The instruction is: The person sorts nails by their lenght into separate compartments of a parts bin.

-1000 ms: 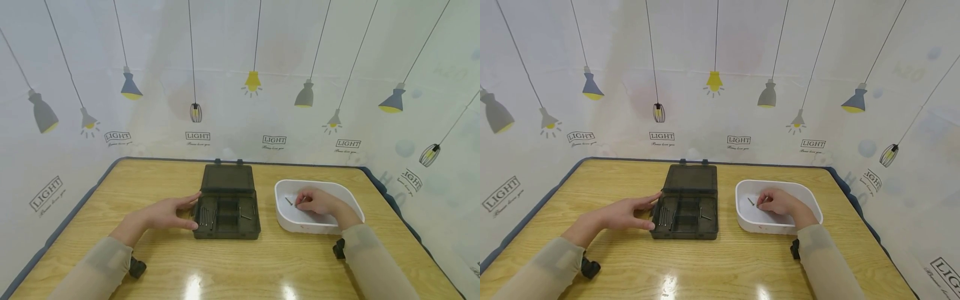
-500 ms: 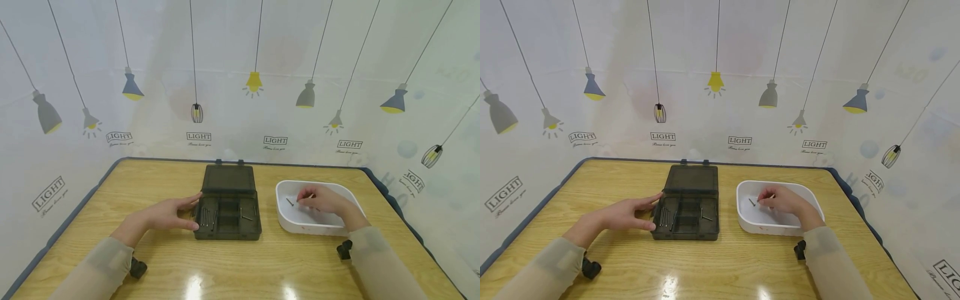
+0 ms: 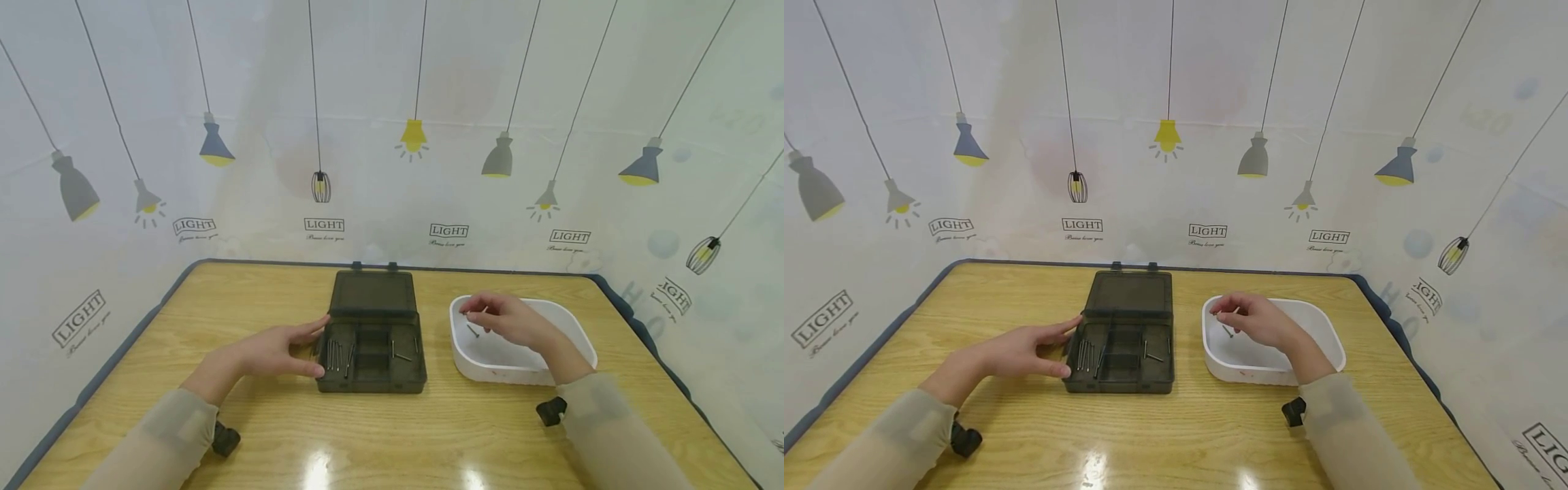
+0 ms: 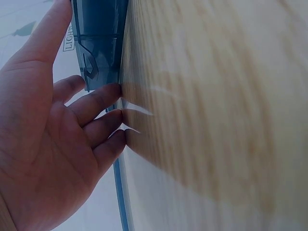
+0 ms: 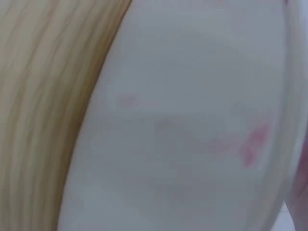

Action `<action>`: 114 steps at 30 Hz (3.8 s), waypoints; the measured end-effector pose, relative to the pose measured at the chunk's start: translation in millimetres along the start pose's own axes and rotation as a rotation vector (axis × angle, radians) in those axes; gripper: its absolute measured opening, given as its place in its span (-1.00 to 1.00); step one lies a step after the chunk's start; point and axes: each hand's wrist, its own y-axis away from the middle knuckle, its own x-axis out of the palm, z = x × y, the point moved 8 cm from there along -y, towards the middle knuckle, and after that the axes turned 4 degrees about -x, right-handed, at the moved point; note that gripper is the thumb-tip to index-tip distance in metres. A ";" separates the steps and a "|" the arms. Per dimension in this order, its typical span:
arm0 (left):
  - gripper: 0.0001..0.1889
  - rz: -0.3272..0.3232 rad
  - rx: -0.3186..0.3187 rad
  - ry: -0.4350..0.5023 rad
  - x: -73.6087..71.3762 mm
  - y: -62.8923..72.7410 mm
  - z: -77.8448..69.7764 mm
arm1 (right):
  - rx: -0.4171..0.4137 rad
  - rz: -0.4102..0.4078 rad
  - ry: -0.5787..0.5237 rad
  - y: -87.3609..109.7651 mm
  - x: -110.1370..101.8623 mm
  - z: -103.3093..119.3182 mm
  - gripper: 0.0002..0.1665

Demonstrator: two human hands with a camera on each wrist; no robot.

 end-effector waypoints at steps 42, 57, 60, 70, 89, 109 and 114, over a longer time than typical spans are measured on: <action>0.16 -0.002 0.007 0.013 0.5 0.8 0.4 | -0.051 0.068 0.025 -43.0 65.8 63.1 -0.75; 0.16 -0.004 -0.005 0.004 -1.0 2.2 -1.8 | 0.045 -0.029 -0.004 -18.6 6.4 16.6 -0.77; 0.16 -0.005 -0.002 0.008 -0.9 2.0 -1.9 | 0.070 -0.020 0.013 -13.8 -0.1 0.0 -0.75; 0.16 -0.007 -0.005 0.011 0.8 0.9 0.1 | 0.160 0.053 0.069 -1.3 -5.2 -46.7 -0.76; 0.15 -0.010 -0.019 0.005 0.8 -1.0 1.7 | 0.200 0.092 0.107 -2.8 4.5 -65.2 -0.80; 0.16 -0.004 -0.010 -0.005 0.5 0.5 0.6 | 0.221 0.051 0.143 -4.1 3.0 -69.5 -0.89; 0.15 -0.001 -0.007 -0.002 0.9 0.1 1.6 | 0.231 0.052 0.160 -3.8 3.3 -68.9 -0.89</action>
